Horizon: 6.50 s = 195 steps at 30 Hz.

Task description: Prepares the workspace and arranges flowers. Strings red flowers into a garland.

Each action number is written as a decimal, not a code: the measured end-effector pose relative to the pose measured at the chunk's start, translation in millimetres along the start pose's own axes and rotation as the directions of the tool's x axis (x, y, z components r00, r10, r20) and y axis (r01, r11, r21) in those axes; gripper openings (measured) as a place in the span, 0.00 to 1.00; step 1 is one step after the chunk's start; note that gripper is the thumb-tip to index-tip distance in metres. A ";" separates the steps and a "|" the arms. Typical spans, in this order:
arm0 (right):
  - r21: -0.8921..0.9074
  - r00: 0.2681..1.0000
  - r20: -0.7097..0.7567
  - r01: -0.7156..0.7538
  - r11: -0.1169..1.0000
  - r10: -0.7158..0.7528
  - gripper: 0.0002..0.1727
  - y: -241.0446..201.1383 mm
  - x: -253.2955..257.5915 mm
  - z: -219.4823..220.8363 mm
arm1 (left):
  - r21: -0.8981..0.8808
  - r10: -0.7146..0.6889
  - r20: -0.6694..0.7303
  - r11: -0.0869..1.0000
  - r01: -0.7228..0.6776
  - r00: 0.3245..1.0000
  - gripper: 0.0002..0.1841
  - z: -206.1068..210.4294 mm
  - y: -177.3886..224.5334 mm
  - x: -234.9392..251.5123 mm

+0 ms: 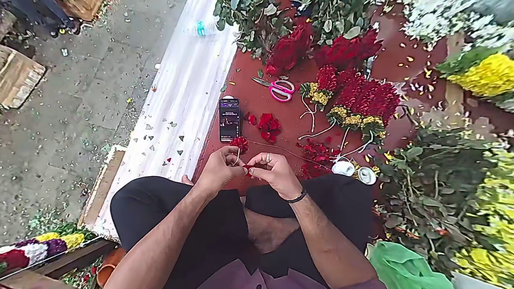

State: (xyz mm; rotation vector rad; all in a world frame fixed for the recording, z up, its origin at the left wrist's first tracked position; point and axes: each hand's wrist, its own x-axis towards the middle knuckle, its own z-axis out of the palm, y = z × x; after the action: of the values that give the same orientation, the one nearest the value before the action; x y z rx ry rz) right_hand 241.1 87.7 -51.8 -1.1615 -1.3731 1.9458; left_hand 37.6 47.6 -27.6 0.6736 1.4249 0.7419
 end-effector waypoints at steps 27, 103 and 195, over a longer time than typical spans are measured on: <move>-0.001 0.988 -0.001 0.157 0.988 -0.157 0.07 1.3 0.3 -4.5 | 0.007 -0.015 -0.038 1.000 0.016 0.999 0.20 -1.8 5.0 -1.5; 0.034 0.889 0.424 0.179 0.983 -0.176 0.07 -0.1 5.8 -10.4 | 0.615 0.078 -0.184 0.787 0.052 0.980 0.07 -17.0 11.8 -5.4; -0.226 0.959 -0.213 0.137 0.964 -0.186 0.07 14.8 32.5 -48.6 | 0.677 -0.203 0.011 0.722 0.142 0.979 0.11 -19.9 5.8 -3.1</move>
State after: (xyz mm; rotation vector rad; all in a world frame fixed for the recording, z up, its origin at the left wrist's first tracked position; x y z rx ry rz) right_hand 266.8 132.0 -83.7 -1.2822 -1.5198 1.5266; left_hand 17.5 48.2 -22.0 1.0957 1.6546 0.0087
